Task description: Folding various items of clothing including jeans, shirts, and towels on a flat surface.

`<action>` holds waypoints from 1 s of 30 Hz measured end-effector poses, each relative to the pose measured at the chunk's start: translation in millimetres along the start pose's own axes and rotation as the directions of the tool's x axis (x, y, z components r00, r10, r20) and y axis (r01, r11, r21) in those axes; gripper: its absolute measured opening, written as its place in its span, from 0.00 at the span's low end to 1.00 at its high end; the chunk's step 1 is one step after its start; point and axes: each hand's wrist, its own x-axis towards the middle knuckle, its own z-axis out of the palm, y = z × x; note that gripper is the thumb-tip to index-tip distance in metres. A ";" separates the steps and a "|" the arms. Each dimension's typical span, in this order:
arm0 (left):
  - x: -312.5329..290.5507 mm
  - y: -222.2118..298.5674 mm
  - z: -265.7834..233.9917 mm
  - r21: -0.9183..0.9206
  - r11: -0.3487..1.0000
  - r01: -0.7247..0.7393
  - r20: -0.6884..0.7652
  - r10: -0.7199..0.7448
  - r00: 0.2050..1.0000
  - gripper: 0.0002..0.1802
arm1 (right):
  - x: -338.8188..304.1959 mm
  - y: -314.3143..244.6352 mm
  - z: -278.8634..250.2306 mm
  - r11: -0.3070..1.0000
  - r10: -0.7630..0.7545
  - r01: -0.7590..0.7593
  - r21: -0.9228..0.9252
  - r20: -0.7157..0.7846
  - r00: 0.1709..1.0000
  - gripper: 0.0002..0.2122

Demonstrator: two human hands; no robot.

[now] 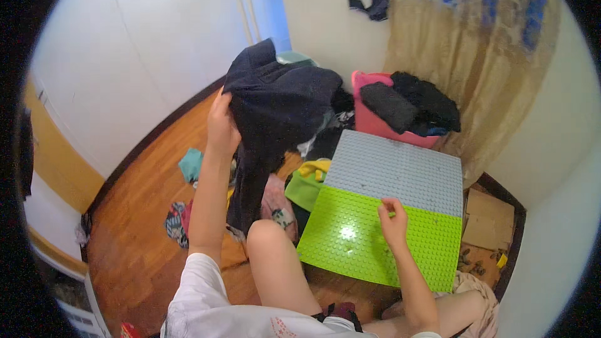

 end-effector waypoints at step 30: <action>-131.4 -103.1 168.5 0.393 0.896 0.206 0.214 -0.307 0.927 0.22 | 61.3 -122.4 -109.4 0.731 0.064 0.051 0.681 -0.143 0.988 0.28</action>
